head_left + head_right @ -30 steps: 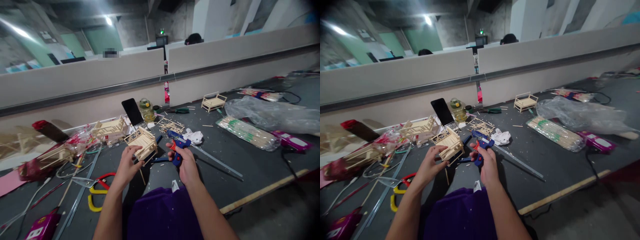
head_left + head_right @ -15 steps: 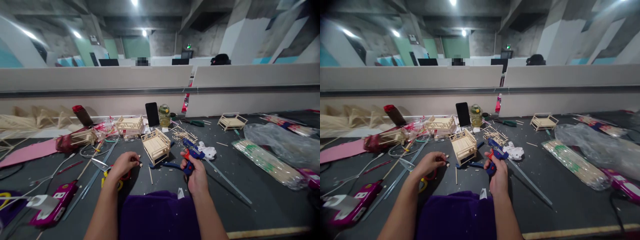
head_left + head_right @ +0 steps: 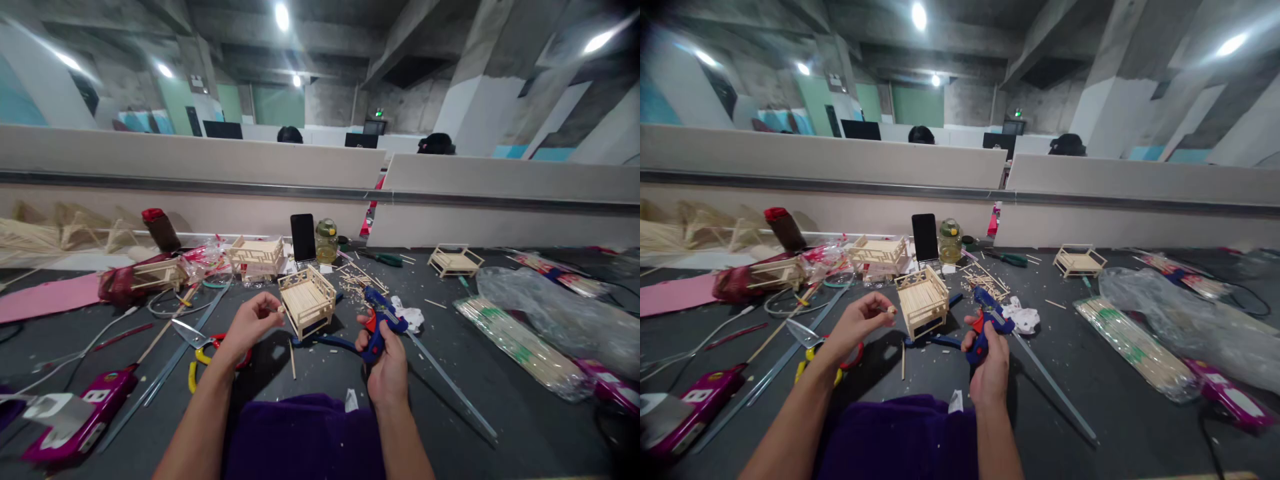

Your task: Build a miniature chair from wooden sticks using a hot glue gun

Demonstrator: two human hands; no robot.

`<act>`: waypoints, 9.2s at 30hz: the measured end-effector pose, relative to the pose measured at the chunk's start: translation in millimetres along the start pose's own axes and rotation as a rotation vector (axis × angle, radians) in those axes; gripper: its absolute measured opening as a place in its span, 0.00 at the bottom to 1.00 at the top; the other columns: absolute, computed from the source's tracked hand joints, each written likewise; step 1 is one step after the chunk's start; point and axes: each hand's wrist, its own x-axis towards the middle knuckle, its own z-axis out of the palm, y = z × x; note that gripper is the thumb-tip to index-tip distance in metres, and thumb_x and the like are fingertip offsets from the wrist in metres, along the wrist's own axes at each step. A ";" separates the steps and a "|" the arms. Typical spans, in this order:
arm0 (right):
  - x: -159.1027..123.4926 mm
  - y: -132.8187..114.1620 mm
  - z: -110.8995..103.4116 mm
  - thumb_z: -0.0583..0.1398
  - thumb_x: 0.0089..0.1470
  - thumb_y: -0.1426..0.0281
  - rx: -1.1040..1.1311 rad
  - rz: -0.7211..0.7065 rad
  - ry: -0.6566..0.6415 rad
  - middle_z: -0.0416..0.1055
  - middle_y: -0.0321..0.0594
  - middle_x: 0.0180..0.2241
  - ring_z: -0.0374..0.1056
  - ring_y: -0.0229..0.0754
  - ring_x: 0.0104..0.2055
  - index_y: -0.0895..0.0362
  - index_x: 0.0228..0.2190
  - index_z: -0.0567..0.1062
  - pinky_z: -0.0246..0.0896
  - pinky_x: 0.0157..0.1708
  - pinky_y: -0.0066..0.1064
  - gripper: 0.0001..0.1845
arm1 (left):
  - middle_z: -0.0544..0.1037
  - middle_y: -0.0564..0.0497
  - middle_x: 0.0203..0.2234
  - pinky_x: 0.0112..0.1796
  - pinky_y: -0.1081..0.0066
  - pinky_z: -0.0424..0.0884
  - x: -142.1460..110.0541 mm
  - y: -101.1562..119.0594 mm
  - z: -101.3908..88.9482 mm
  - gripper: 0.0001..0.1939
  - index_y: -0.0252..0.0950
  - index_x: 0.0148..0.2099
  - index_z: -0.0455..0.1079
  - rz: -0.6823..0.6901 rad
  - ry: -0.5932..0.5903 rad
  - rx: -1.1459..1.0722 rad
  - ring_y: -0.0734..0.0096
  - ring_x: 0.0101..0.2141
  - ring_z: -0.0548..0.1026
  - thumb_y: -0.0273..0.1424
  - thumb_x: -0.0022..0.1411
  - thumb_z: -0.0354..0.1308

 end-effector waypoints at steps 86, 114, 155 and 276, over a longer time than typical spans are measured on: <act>-14.2 9.3 3.8 0.71 0.42 0.65 -0.305 -0.009 -0.123 0.72 0.36 0.26 0.59 0.31 0.20 0.61 0.31 0.77 0.58 0.19 0.24 0.16 | 0.75 0.48 0.30 0.29 0.74 0.66 -42.1 19.0 100.9 0.10 0.37 0.44 0.76 0.517 0.025 0.118 0.69 0.31 0.72 0.29 0.58 0.62; -16.0 9.7 5.5 0.69 0.40 0.56 -0.689 -0.161 -0.052 0.74 0.38 0.20 0.64 0.37 0.19 0.61 0.28 0.79 0.62 0.20 0.28 0.21 | 0.78 0.48 0.29 0.37 0.67 0.64 -31.4 19.9 81.6 0.06 0.40 0.39 0.77 0.623 -0.067 0.351 0.66 0.34 0.71 0.31 0.62 0.60; -23.9 16.5 -1.6 0.62 0.52 0.54 -0.744 -0.188 -0.183 0.70 0.37 0.20 0.62 0.35 0.19 0.60 0.28 0.78 0.59 0.20 0.26 0.20 | 0.77 0.52 0.27 0.37 0.68 0.63 -18.0 8.8 63.8 0.04 0.42 0.33 0.80 0.390 0.440 0.127 0.67 0.33 0.69 0.34 0.56 0.65; -24.9 17.8 -9.0 0.62 0.52 0.54 -0.795 -0.190 -0.227 0.72 0.39 0.21 0.65 0.38 0.20 0.59 0.29 0.77 0.62 0.21 0.27 0.19 | 0.76 0.53 0.28 0.31 0.75 0.67 -28.0 15.7 62.3 0.07 0.41 0.39 0.80 0.557 0.452 0.208 0.74 0.29 0.72 0.28 0.58 0.63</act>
